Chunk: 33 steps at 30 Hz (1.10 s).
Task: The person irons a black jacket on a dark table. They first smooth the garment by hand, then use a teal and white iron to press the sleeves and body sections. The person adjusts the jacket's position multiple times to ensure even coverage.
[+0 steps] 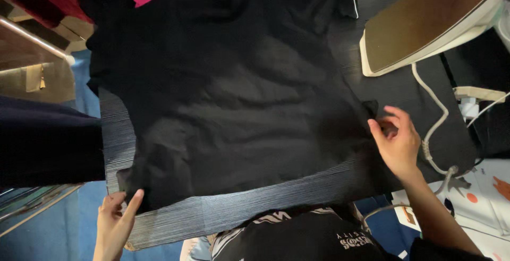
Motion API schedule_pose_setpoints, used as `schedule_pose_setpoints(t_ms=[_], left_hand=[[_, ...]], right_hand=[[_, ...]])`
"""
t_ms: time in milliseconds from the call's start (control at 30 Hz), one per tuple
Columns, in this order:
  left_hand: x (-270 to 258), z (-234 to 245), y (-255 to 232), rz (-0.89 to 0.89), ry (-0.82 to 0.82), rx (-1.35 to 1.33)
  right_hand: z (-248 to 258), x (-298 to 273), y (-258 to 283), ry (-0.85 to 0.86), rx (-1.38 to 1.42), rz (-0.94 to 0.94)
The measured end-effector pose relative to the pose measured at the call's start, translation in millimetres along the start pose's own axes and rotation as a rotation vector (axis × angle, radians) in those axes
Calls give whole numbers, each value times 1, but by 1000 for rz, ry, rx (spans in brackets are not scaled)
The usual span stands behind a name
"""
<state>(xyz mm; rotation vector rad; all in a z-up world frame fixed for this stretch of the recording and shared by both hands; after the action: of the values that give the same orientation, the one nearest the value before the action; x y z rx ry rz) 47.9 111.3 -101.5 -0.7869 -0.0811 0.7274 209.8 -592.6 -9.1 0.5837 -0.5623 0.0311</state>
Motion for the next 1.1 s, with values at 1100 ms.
schedule_pose_setpoints(t_ms=[1100], left_hand=[[-15, -26, -9, -104, -328, 438]], right_hand=[[-23, 23, -8, 269, -273, -228]])
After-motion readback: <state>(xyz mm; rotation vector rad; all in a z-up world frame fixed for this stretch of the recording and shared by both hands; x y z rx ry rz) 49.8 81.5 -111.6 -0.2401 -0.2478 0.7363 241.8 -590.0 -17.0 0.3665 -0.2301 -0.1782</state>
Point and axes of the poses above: each hand's wrist, its own x-axis towards the middle knuckle, its own z-axis out of the back of the hand, y = z × x, the point moved 8 cm from there along x, towards the middle knuckle, and after that the axes turned 8 degrees about -y, right-handed, at the moved point
